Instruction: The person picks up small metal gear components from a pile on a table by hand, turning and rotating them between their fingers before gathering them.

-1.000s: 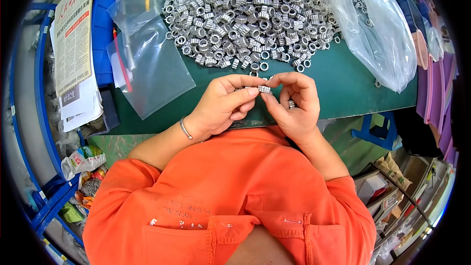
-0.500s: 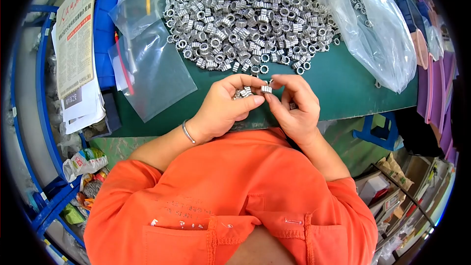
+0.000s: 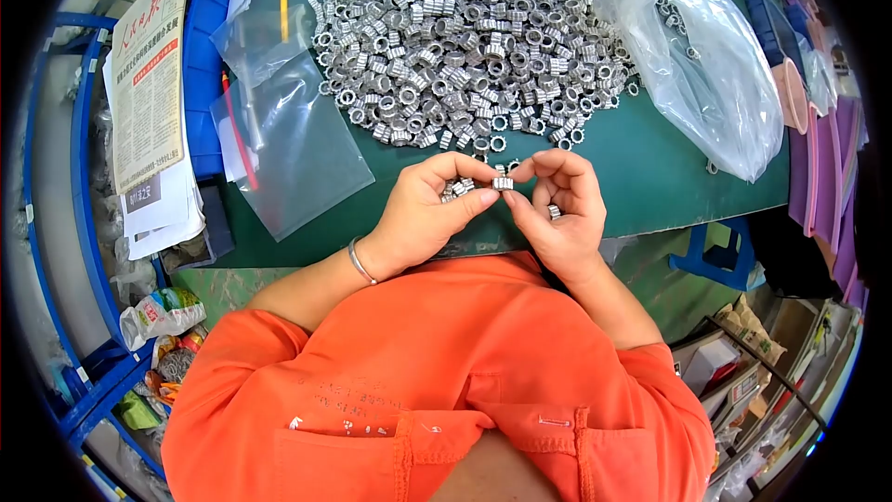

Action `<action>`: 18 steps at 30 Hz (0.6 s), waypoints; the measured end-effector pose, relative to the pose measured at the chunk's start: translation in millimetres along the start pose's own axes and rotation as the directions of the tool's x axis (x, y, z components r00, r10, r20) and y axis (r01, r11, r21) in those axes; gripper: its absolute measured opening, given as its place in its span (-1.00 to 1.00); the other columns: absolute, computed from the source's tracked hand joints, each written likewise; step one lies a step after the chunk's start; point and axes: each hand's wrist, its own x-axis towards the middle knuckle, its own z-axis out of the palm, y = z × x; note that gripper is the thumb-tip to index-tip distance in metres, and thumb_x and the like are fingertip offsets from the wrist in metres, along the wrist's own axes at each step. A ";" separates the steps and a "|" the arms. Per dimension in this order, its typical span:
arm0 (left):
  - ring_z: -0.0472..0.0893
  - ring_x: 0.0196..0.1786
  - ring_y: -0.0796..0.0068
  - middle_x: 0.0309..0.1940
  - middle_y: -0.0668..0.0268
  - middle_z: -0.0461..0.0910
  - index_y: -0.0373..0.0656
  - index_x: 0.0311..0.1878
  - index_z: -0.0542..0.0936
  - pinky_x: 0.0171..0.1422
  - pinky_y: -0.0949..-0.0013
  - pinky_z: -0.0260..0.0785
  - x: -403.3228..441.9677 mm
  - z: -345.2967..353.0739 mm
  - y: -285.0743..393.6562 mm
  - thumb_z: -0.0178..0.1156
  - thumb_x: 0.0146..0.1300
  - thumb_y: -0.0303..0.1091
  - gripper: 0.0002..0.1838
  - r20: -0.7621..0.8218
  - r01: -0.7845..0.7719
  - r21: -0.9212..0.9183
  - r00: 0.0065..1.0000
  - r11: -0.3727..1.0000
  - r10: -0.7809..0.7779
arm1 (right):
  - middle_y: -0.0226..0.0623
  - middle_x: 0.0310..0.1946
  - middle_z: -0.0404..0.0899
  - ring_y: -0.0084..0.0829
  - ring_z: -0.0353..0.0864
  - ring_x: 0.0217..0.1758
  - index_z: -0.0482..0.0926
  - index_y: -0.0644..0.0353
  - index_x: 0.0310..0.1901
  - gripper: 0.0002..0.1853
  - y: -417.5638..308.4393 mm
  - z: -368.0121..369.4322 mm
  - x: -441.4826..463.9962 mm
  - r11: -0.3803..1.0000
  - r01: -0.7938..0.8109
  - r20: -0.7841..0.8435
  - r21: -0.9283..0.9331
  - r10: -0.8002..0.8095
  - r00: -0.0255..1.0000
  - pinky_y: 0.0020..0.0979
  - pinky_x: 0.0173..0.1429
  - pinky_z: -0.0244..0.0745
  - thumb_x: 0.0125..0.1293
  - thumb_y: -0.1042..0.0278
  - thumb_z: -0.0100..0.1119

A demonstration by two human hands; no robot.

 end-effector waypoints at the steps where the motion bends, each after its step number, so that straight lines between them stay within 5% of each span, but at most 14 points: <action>1: 0.31 -0.54 0.84 -0.35 0.45 0.56 -0.24 -0.13 0.53 -0.56 0.72 0.07 -0.1 0.1 0.5 0.20 0.22 -0.51 -0.84 -0.001 -0.014 0.023 1.000 1.000 0.014 | -0.32 -0.26 0.56 -0.86 0.16 -0.63 0.35 0.31 -0.02 -0.53 -0.8 0.6 -0.1 1.000 -0.001 0.000 0.001 0.001 1.000 -0.77 -0.59 0.03 0.01 0.74 0.26; 4: 0.41 -0.45 0.76 -0.32 0.41 0.57 -0.26 -0.16 0.55 -0.42 0.67 0.23 -0.4 0.1 1.5 0.22 0.19 -0.52 -0.85 -0.009 -0.050 0.085 0.999 0.995 0.051 | -0.32 -0.26 0.56 -0.85 0.18 -0.63 0.45 0.30 -0.06 -0.59 -1.9 0.7 1.5 0.999 -0.035 -0.037 0.038 0.036 0.999 -0.75 -0.59 0.07 0.00 0.71 0.28; 6: 0.50 -0.29 0.65 -0.28 0.35 0.58 -0.27 -0.20 0.57 -0.19 0.57 0.35 1.8 -1.8 -4.9 0.25 0.15 -0.53 -0.86 0.005 -0.255 0.224 0.965 0.940 0.261 | -0.32 -0.27 0.56 -0.81 0.22 -0.63 0.58 0.26 -0.17 -0.70 1.9 -4.1 6.8 0.917 0.281 0.116 -0.283 -0.258 0.959 -0.72 -0.59 0.12 0.00 0.68 0.29; 9: 0.53 -0.17 0.56 -0.27 0.29 0.59 -0.28 -0.24 0.58 -0.01 0.49 0.35 -0.9 -1.7 1.9 0.28 0.12 -0.54 -0.87 0.003 -0.187 0.237 0.982 0.953 0.191 | -0.34 -0.30 0.55 -0.78 0.25 -0.62 0.63 0.23 -0.27 -0.79 -5.2 -2.3 5.3 0.948 0.159 0.062 -0.275 -0.147 0.987 -0.68 -0.57 0.16 0.01 0.66 0.28; 14: 0.53 -0.21 0.56 -0.28 0.31 0.57 -0.27 -0.25 0.58 -0.06 0.50 0.36 0.5 -2.4 -0.4 0.29 0.10 -0.56 -0.86 0.033 -0.244 0.265 0.969 0.933 0.244 | -0.37 -0.32 0.52 -0.80 0.23 -0.62 0.60 0.27 -0.21 -0.78 -1.6 -1.0 0.9 0.972 0.093 0.060 -0.216 -0.082 0.995 -0.70 -0.57 0.13 0.05 0.66 0.25; 18: 0.53 -0.21 0.57 -0.28 0.31 0.57 -0.26 -0.26 0.58 -0.07 0.50 0.36 0.8 -1.8 -1.7 0.30 0.08 -0.57 -0.85 0.040 -0.257 0.267 0.966 0.929 0.256 | -0.40 -0.32 0.52 -0.83 0.20 -0.60 0.57 0.31 -0.19 -0.79 0.5 -1.4 -4.2 0.986 -0.158 0.069 0.053 0.155 0.986 -0.72 -0.55 0.08 0.09 0.66 0.23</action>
